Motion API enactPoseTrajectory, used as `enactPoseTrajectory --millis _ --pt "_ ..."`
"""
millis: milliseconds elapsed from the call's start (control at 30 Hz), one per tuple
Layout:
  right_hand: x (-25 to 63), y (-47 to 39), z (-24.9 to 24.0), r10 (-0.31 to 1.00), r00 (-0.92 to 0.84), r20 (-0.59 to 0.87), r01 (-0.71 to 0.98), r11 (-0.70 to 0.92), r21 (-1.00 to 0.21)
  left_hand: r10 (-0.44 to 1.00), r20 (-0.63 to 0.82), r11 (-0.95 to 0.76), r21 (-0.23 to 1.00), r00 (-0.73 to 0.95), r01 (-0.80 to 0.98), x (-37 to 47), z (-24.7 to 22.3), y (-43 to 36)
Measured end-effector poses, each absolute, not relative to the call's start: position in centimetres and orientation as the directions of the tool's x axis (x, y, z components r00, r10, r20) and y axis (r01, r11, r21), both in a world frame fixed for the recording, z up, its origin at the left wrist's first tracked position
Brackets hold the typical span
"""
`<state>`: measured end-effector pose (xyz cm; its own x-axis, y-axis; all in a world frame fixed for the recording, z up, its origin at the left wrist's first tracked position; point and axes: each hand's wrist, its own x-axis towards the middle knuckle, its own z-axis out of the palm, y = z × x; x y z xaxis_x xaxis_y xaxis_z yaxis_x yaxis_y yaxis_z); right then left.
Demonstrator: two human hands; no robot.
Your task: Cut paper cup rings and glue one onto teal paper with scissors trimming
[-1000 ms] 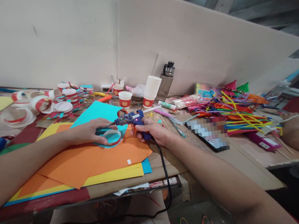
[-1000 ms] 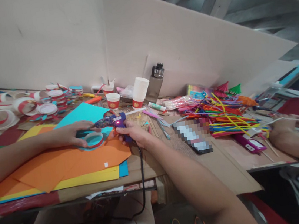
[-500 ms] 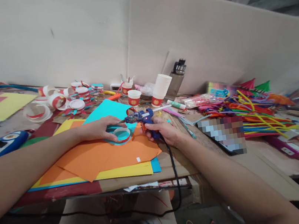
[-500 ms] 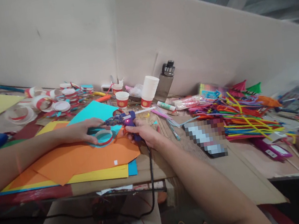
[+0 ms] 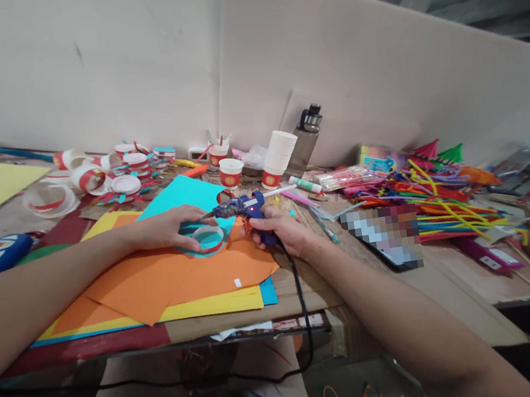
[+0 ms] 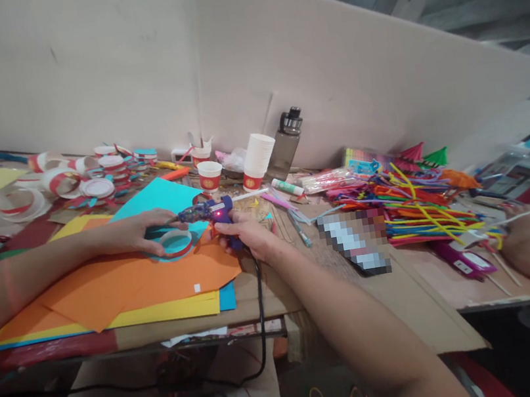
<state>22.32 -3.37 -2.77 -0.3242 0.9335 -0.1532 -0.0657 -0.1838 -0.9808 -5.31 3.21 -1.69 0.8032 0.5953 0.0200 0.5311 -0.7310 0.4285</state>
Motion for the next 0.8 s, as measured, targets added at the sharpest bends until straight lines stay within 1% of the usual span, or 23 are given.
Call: enactPoseTrajectory --millis 200,300,500,800 --pt "22.35 -3.36 -2.78 0.933 -0.328 -0.148 -0.068 -0.179 -0.981 0.577 0.053 -0.741 0.452 0.815 0.496 -5.48 -2.19 3.64" --pt "22.29 -3.39 -2.73 0.934 -0.32 -0.156 -0.065 -0.186 -0.98 0.578 0.049 -0.746 0.437 0.815 0.503 -5.49 -2.13 3.6" --pt "22.21 -3.41 -2.66 0.933 -0.326 -0.152 -0.072 -0.185 -0.98 0.574 0.037 -0.727 0.484 0.818 0.488 -5.37 -1.87 3.39" --pt "21.92 -3.64 -2.26 0.932 -0.334 -0.14 -0.086 -0.178 -0.98 0.578 0.034 -0.724 0.481 0.815 0.493 -5.63 -2.13 3.7"
